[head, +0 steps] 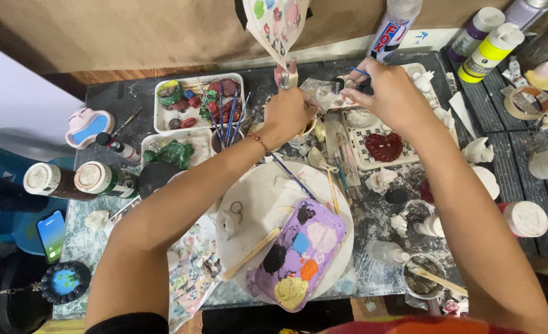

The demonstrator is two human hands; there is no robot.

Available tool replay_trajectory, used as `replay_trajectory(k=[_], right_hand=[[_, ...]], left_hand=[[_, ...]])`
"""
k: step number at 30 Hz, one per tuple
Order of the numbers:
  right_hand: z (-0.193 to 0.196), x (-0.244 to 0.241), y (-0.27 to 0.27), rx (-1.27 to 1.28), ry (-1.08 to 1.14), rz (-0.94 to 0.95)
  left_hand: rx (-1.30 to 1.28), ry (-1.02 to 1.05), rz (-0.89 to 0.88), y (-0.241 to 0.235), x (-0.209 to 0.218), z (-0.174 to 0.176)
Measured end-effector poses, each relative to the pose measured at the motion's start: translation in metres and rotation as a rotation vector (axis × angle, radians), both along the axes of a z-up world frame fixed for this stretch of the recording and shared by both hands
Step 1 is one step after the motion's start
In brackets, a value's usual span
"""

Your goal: The person paints small clay figurines using a fine brush and a palette of acrylic paints. They first paint a yellow bear-shaped keychain, then switch to a white and orange figure, applying color with steady hand movements.

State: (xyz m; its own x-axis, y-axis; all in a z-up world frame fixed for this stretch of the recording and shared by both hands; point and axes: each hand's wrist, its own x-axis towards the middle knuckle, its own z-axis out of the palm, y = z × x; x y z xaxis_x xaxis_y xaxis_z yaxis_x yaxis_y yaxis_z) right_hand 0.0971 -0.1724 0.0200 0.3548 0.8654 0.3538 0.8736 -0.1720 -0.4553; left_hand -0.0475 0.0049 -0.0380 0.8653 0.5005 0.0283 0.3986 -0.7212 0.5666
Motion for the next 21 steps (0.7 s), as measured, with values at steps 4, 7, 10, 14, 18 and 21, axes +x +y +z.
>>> replay_trajectory(k=[4, 7, 10, 14, 18, 21], right_hand=[[0.006, -0.007, -0.009, -0.029, -0.039, -0.022], [0.012, -0.014, -0.012, 0.001, -0.063, 0.007], [0.018, -0.021, -0.014, 0.026, -0.047, 0.021], [0.030, -0.027, -0.017, 0.048, -0.009, 0.008], [0.048, -0.032, -0.026, 0.038, 0.000, 0.003], [0.056, -0.038, -0.032, 0.015, 0.048, -0.029]], left_hand=[[0.055, -0.018, 0.041, 0.001, 0.008, -0.009], [0.054, -0.048, 0.027, 0.004, 0.008, -0.012], [0.005, -0.069, -0.011, 0.005, 0.008, -0.017], [-0.020, -0.098, -0.038, 0.009, 0.011, -0.030], [-0.022, -0.136, -0.092, 0.017, 0.017, -0.046], [-0.049, -0.166, -0.127, 0.021, 0.016, -0.058]])
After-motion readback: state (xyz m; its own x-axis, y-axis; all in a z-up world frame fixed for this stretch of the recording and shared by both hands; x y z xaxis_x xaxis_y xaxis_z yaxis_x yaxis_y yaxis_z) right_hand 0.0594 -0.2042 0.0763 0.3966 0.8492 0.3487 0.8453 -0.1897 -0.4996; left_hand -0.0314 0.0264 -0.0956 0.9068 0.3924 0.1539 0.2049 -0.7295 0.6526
